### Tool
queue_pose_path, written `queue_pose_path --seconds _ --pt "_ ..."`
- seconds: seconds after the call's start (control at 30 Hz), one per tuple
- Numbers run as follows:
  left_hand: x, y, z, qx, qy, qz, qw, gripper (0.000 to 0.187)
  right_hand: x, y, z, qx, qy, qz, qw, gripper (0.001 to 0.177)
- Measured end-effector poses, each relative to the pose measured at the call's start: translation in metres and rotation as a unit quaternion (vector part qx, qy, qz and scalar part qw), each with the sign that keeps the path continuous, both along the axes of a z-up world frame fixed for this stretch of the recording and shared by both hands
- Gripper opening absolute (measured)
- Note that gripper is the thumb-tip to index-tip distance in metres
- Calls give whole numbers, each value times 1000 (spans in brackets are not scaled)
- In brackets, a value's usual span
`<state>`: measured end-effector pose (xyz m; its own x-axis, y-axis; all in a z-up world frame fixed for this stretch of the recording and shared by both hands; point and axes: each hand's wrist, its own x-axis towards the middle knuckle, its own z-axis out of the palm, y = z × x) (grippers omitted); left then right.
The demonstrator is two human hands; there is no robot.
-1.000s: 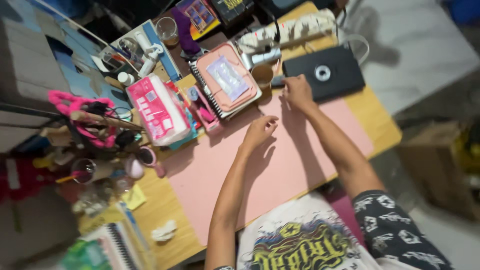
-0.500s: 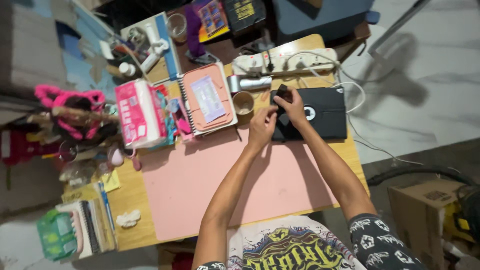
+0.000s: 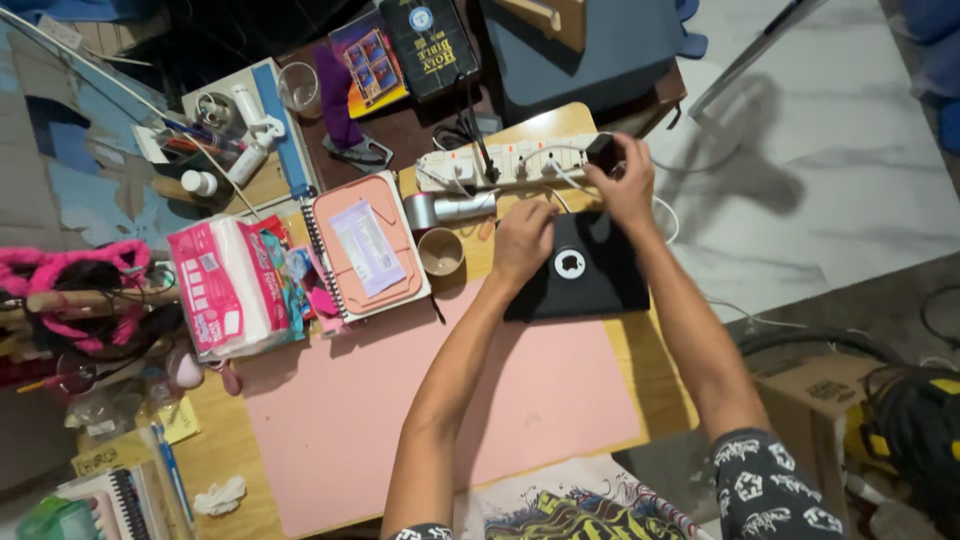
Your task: The person organizes various items on a cluttered desk, including notebooks, a hairdryer, and a power strip. They then walk to another area, pick up a mug, and return to the desk. Finally, they wipe a black chair with a tissue.
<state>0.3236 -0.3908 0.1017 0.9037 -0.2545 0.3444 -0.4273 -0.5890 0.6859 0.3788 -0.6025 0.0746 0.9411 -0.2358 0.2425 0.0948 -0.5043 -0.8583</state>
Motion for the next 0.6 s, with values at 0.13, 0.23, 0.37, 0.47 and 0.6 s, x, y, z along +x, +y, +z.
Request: queue_pose_path --seconds 0.13,0.23,0.37,0.47,0.6 --pt "23 -18 -21 63 164 -24 984 15 88 -25 -23 -90 -16 77 993 63" --pt "31 -32 -52 48 142 2 989 21 143 -29 -52 -157 93 115 976 67" --pt "42 -57 -95 149 166 -38 974 39 174 -23 -85 -238 122 182 946 66" --pt "55 -72 -114 182 146 -50 971 58 182 -20 -91 -257 153 211 931 66" --pt "63 -88 -128 191 174 -51 965 67 186 -23 -83 -192 207 243 928 53"
